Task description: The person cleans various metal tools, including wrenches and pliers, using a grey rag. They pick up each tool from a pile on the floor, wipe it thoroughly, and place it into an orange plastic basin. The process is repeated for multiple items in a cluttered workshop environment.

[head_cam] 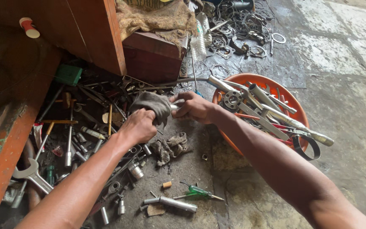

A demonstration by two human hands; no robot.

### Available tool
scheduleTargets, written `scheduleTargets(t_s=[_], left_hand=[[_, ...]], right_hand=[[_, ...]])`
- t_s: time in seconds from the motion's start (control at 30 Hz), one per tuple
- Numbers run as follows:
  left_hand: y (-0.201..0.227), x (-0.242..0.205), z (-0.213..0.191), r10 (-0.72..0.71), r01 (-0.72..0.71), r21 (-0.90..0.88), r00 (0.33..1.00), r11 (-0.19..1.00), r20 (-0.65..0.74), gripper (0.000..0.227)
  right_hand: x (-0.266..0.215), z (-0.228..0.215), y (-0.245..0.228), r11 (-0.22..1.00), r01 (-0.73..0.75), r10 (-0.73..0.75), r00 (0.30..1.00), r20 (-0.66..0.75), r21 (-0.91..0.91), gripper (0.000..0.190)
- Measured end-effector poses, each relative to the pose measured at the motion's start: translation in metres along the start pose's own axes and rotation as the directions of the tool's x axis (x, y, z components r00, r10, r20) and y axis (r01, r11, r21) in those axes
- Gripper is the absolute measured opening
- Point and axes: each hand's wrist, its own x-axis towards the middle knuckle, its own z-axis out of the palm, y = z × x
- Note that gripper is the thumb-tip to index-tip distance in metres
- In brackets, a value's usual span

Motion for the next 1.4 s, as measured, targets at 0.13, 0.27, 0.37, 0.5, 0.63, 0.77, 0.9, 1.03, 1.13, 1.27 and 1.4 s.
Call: scheduleTargets(t_s=[0.13, 0.27, 0.37, 0.5, 0.63, 0.77, 0.9, 1.03, 1.13, 1.27, 1.4], left_hand=[[0.005, -0.007, 0.000, 0.073, -0.141, -0.489, 0.985, 0.861, -0.156, 0.029], [-0.004, -0.017, -0.008, 0.059, -0.059, -0.073, 0.998, 0.996, -0.008, 0.018], [-0.010, -0.014, -0.009, 0.285, -0.236, 0.349, 0.954, 0.907, -0.095, 0.016], [0.003, -0.011, -0.005, 0.071, -0.055, 0.116, 0.988, 0.992, -0.134, 0.012], [0.032, -0.015, 0.002, -0.101, 0.019, -0.892, 0.994, 0.451, -0.030, 0.022], [0.021, -0.015, -0.007, 0.051, 0.177, -0.977, 0.984, -0.117, 0.172, 0.021], [0.013, -0.003, -0.016, -0.016, 0.110, -0.966, 0.993, -0.234, 0.117, 0.023], [0.009, -0.002, -0.028, -0.079, 0.007, -0.960, 0.996, -0.280, 0.030, 0.024], [-0.013, 0.007, -0.031, 0.000, 0.027, -0.913, 1.000, -0.407, 0.030, 0.030], [-0.042, 0.011, -0.018, -0.095, -0.407, -0.862, 0.912, -0.302, -0.398, 0.033], [-0.042, 0.004, -0.041, -0.143, -0.461, -0.805, 0.886, -0.374, -0.441, 0.028]], right_hand=[[0.001, 0.010, 0.005, 0.995, -0.062, 0.063, 0.998, -0.018, 0.081, 0.038], [-0.015, 0.013, -0.002, 0.962, -0.098, 0.099, 0.995, 0.008, 0.255, 0.029], [-0.018, 0.007, -0.015, 0.993, -0.106, 0.104, 0.994, 0.032, 0.059, 0.037], [-0.009, 0.016, -0.016, 0.994, -0.106, 0.105, 0.994, 0.027, 0.036, 0.039], [-0.003, 0.021, -0.008, 0.978, -0.017, 0.007, 0.999, -0.053, -0.206, 0.030], [0.009, 0.024, -0.004, 0.867, 0.274, -0.298, 0.954, 0.006, -0.416, 0.023], [0.011, 0.024, -0.014, 0.672, 0.335, -0.421, 0.906, 0.031, -0.661, 0.037], [-0.003, -0.005, -0.035, 0.738, 0.103, -0.315, 0.927, -0.205, -0.667, 0.044], [-0.028, -0.059, -0.038, 0.792, 0.077, -0.306, 0.908, -0.285, -0.605, 0.043], [-0.063, -0.134, -0.025, 0.782, -0.107, -0.339, 0.754, -0.563, -0.614, 0.043], [-0.107, -0.185, -0.008, 0.558, -0.385, -0.456, 0.599, -0.659, -0.736, 0.035]])
